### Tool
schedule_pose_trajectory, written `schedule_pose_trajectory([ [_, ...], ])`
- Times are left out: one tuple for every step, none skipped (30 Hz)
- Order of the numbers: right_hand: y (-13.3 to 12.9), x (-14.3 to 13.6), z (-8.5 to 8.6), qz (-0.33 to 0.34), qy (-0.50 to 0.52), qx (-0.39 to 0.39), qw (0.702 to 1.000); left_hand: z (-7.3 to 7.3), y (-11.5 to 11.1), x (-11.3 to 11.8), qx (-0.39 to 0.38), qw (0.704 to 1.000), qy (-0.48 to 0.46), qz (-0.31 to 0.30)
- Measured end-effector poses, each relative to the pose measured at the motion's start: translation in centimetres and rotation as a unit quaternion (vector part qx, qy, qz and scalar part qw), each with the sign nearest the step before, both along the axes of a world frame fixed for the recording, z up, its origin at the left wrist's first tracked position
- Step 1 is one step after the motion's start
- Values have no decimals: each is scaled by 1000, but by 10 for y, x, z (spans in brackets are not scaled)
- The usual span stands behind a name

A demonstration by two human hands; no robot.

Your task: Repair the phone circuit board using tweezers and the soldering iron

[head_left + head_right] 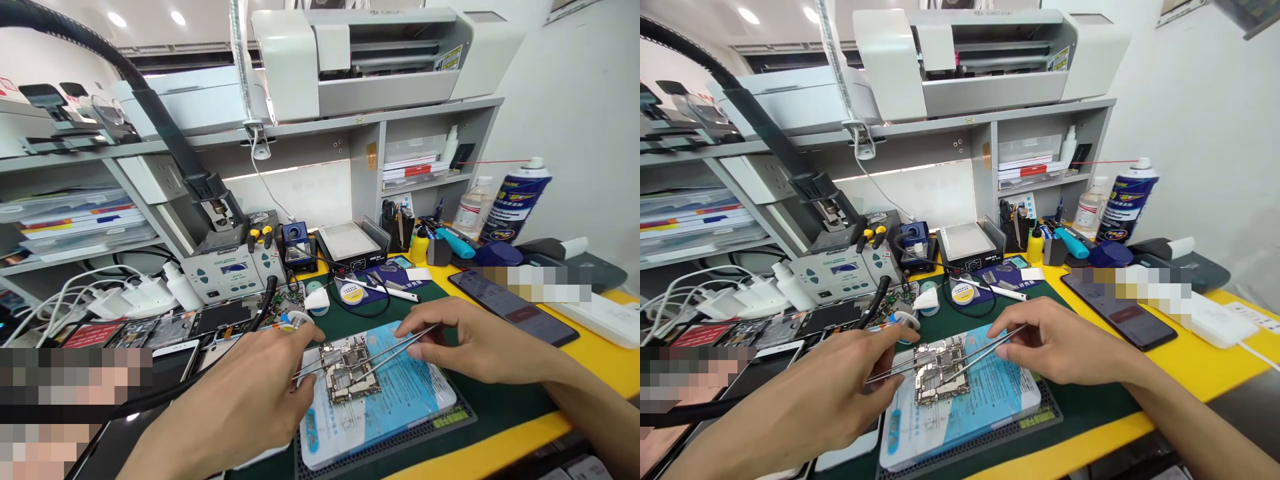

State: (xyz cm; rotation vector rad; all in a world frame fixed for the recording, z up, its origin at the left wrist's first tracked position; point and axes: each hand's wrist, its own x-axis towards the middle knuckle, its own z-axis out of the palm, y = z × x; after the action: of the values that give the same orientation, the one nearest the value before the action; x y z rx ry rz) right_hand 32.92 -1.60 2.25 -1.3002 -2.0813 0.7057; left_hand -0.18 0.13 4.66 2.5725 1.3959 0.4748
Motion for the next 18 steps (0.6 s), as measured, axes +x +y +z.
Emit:
schedule_pose_trajectory([
  [0, 1, 0, -1, 0, -5, 1000, 0, 0, -3, 8, 1000, -16, 2],
  [0, 2, 1, -1, 0, -13, 1000, 0, 0, -6, 14, 999, -30, 4],
  [0, 3, 2, -2, -1, -24, 1000, 2, 0, -9, 18, 999, -41, 4],
  [0, 4, 3, -3, -2, -35, 999, 4, 1, -12, 17, 999, -47, 1],
  [0, 4, 5, -4, -3, -43, 999, 7, 3, -14, 8, 999, -45, -8],
  [0, 5, 6, -6, -4, -47, 999, 11, 5, -17, -7, 999, -36, -21],
  [0, 6, 7, -9, -2, -46, 999, 15, 8, -20, -24, 999, -26, -37],
  [-1, 7, 8, -12, 2, -40, 999, 18, 11, -22, -42, 998, -17, -52],
  [0, 8, 8, -14, 6, -32, 999, 21, 14, -24, -52, 997, -19, -61],
  [0, 10, 8, -16, 12, -26, 999, 23, 18, -25, -58, 996, -32, -65],
  [1, 11, 7, -18, 16, -22, 999, 25, 21, -26, -61, 995, -51, -64],
  [2, 12, 5, -22, 21, -20, 999, 25, 24, -27, -61, 994, -73, -60],
  [4, 14, 3, -28, 28, -18, 999, 25, 27, -26, -63, 992, -91, -56],
  [6, 16, 1, -37, 39, -15, 998, 24, 30, -26, -64, 991, -104, -50],
  [8, 17, -1, -50, 56, -8, 997, 23, 33, -25, -65, 990, -114, -43],
  [11, 19, -3, -67, 77, 3, 995, 21, 35, -25, -64, 990, -121, -35],
  [14, 20, -5, -88, 101, 20, 991, 19, 38, -25, -61, 989, -129, -26],
  [17, 21, -6, -111, 123, 41, 985, 17, 41, -26, -58, 988, -139, -17],
])
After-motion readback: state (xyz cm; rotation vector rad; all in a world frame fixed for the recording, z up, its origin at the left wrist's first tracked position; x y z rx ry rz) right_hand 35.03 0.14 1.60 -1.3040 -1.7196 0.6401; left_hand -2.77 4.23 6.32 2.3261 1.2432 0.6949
